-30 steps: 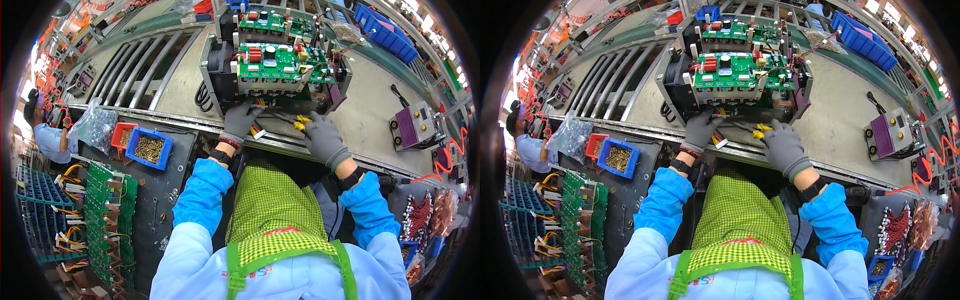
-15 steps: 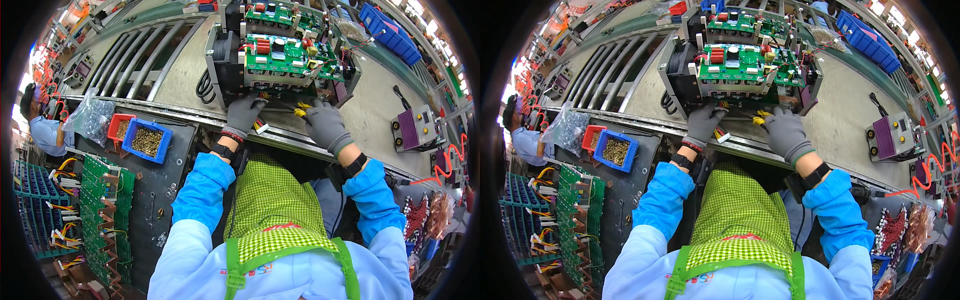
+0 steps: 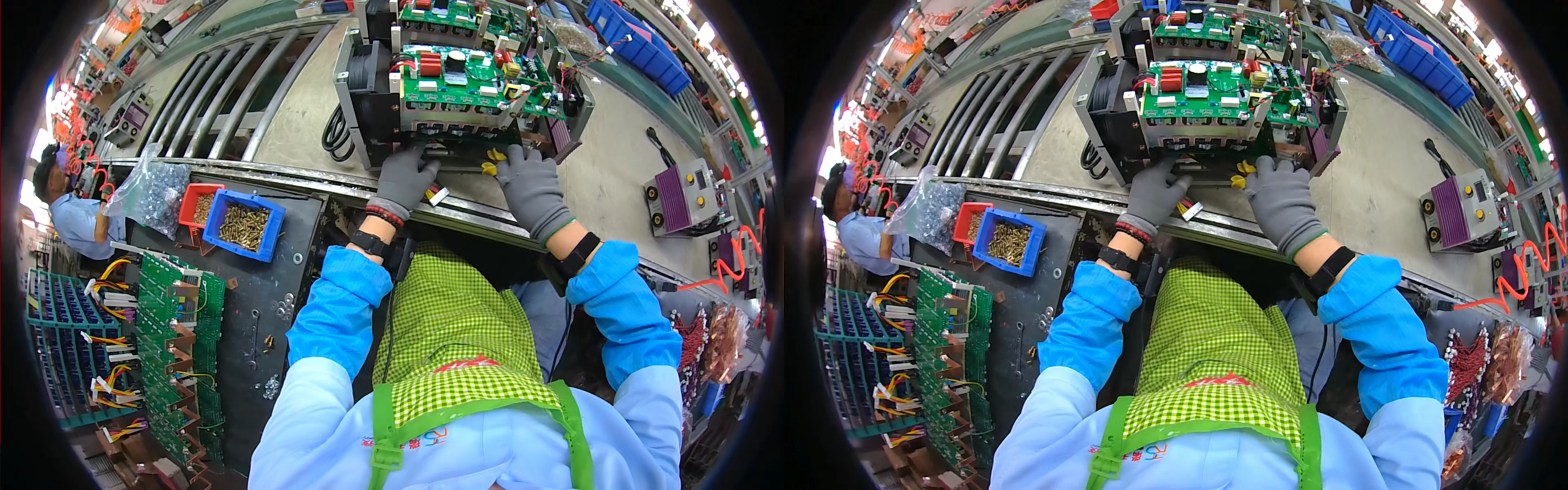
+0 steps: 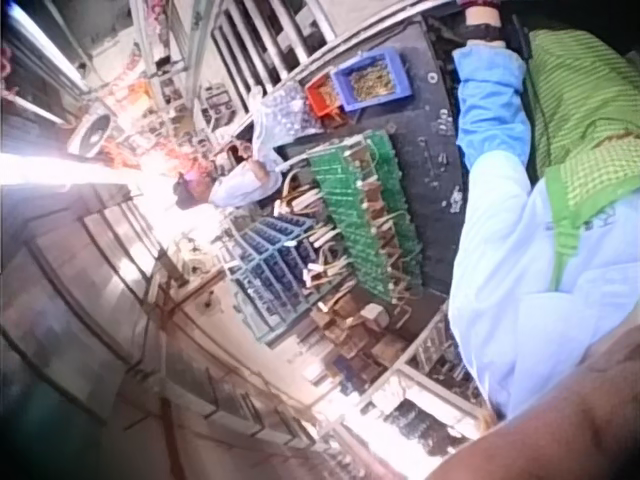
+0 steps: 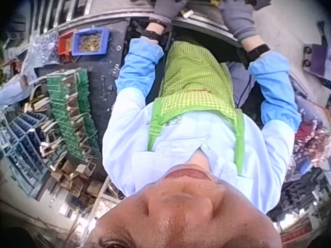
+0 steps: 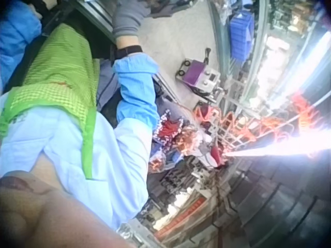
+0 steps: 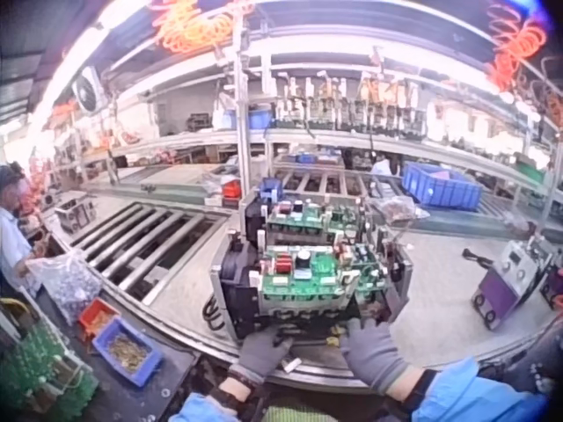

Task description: Assembling electronic components and connecting internal wiring for power inverters on a factory assembly line.

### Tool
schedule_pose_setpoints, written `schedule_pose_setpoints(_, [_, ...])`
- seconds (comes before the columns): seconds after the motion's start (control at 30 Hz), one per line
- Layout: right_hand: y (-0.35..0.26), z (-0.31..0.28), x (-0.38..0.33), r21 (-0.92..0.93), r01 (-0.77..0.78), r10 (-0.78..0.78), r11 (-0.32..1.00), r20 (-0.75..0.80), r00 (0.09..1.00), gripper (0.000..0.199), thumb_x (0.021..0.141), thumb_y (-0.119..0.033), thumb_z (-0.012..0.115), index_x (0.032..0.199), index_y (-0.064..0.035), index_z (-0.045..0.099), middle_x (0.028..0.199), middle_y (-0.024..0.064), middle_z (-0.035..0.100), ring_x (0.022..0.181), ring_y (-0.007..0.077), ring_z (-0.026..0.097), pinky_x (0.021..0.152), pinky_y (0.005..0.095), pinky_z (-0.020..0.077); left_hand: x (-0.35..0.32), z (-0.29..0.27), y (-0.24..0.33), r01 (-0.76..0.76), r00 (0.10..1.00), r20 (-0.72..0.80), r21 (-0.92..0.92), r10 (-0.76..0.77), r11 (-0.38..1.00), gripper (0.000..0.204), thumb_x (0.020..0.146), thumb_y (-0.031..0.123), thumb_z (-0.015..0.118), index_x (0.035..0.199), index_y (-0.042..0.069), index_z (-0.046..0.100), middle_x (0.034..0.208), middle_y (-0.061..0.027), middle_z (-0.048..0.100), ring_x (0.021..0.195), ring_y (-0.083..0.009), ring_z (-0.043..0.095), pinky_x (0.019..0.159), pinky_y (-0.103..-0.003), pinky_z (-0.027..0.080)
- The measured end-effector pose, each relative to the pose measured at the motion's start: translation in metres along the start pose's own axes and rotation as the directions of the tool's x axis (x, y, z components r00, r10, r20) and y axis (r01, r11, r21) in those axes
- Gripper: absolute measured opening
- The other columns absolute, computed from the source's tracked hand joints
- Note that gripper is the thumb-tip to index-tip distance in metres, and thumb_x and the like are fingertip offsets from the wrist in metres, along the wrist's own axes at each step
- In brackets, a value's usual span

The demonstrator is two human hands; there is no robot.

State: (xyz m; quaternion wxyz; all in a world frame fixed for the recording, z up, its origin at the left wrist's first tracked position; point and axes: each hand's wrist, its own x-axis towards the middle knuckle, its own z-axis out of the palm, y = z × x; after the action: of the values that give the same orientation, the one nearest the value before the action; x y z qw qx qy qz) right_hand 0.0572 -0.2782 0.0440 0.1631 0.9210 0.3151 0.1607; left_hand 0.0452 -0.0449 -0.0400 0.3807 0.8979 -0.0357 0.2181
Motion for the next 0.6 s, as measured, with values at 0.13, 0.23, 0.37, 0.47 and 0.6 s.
schedule_pose_setpoints(0.13, [0.0,0.004,-0.005,0.018,-0.009,0.009,1.0,0.0,1.0,0.017,0.085,-0.021,0.056,0.095,-0.0122,0.067,0.102,0.0075,0.056,0.088,0.0274,0.057,0.066,0.0427,0.0415,0.002,0.001,0.001,-0.059,0.998,-0.021,0.113,0.061,0.992,0.04,0.079,0.026,0.07,0.111,0.003,0.063,0.085,-0.0176,0.066,0.073,-0.0299,0.066,0.066,-0.039,0.053])
schedule_pose_setpoints(0.23, [0.001,0.011,-0.006,0.03,-0.032,0.033,0.999,-0.03,0.999,0.018,0.085,-0.022,0.056,0.096,-0.0124,0.066,0.102,0.0075,0.056,0.088,0.0275,0.057,0.066,0.0425,0.0411,0.0,0.002,0.006,-0.013,1.0,-0.021,0.035,0.014,0.999,0.039,0.078,0.023,0.069,0.11,0.001,0.063,0.086,-0.0174,0.066,0.076,-0.0303,0.066,0.067,-0.04,0.053])
schedule_pose_setpoints(0.37, [0.009,0.017,-0.001,0.037,-0.043,0.044,0.998,-0.045,0.998,0.017,0.085,-0.02,0.056,0.098,-0.0121,0.064,0.105,0.0089,0.057,0.089,0.0285,0.058,0.066,0.0431,0.0427,0.005,0.003,0.007,-0.084,0.995,-0.05,0.146,0.092,0.986,0.038,0.079,0.021,0.068,0.111,0.002,0.063,0.083,-0.0164,0.066,0.075,-0.0303,0.067,0.067,-0.039,0.053])
schedule_pose_setpoints(0.47, [0.016,0.022,0.006,0.036,-0.06,0.058,0.998,0.054,0.997,0.017,0.083,-0.016,0.056,0.098,-0.0128,0.063,0.105,0.0097,0.058,0.089,0.0287,0.059,0.064,0.0435,0.0444,0.003,-0.004,0.008,-0.031,0.999,-0.004,0.016,0.032,0.999,0.039,0.079,0.021,0.068,0.113,0.003,0.063,0.082,-0.0157,0.067,0.074,-0.0299,0.067,0.067,-0.038,0.053])
schedule_pose_setpoints(0.6, [0.019,0.016,0.001,0.024,0.044,-0.042,0.999,-0.087,0.995,0.015,0.085,-0.019,0.055,0.095,-0.014,0.065,0.103,0.0073,0.058,0.088,0.0281,0.06,0.065,0.0431,0.0428,0.001,-0.001,0.006,-0.001,1.0,-0.007,-0.021,0.001,1.0,0.039,0.079,0.022,0.068,0.113,0.003,0.063,0.082,-0.0151,0.068,0.074,-0.0283,0.067,0.067,-0.037,0.053])
